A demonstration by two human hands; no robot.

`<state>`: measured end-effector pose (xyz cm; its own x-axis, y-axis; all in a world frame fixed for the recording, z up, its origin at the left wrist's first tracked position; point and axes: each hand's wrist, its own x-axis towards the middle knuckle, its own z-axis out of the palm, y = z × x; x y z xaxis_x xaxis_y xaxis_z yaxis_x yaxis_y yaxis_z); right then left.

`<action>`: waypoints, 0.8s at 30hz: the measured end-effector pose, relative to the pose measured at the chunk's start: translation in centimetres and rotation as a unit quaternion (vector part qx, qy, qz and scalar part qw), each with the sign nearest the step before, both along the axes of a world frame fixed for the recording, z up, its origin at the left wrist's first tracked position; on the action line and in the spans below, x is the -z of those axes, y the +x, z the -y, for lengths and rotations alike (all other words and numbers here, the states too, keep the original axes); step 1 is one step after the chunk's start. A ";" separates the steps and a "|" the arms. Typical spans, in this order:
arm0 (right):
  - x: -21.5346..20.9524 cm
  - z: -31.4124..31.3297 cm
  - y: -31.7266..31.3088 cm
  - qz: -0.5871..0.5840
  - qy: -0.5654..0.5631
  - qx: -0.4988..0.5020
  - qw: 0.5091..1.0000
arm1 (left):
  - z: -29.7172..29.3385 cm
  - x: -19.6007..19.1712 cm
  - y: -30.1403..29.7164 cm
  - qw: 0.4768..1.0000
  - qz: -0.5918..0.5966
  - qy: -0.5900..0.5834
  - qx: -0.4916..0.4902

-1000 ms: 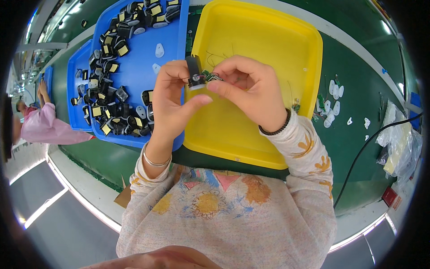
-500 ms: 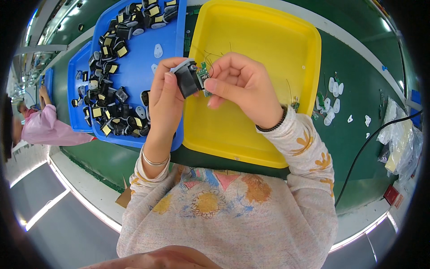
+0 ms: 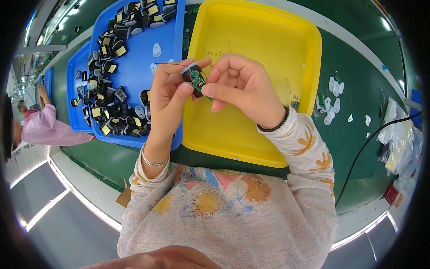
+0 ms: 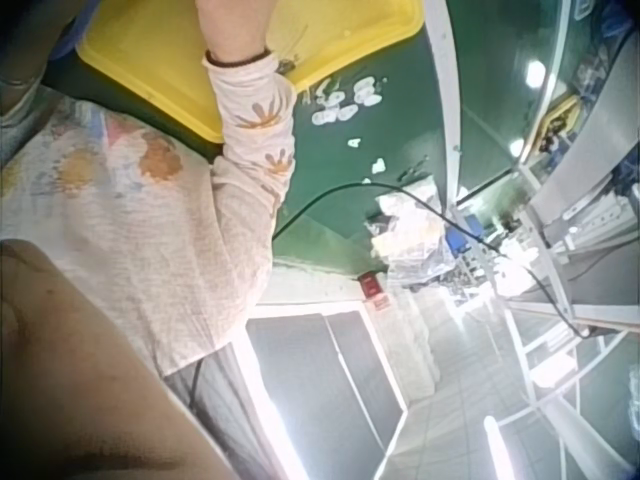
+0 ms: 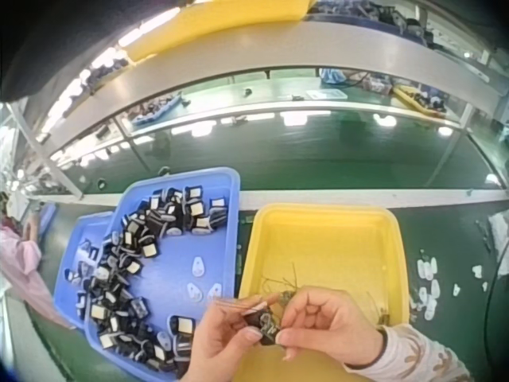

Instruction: The person inserts small green circuit boards into black plastic housings. They pick up a housing from a blue bin and a circuit board from a yellow tray, then fit the board into the housing by hand. The person repeats this process continuously, placing the assembled units back into the blue bin.

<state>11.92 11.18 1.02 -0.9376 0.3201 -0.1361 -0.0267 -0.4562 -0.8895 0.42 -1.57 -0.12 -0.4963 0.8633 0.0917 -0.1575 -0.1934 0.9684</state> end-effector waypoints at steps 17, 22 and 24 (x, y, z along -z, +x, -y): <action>-0.4 0.4 0.2 0.018 0.004 -0.012 1.000 | -0.1 1.5 0.2 0.978 -0.175 0.068 -0.097; -0.7 0.1 0.3 0.035 0.041 -0.032 0.998 | -0.2 1.5 0.1 0.981 -0.166 0.065 -0.076; -0.8 0.0 0.3 0.041 0.043 -0.035 0.998 | -0.1 1.5 -0.1 0.977 -0.193 0.067 -0.068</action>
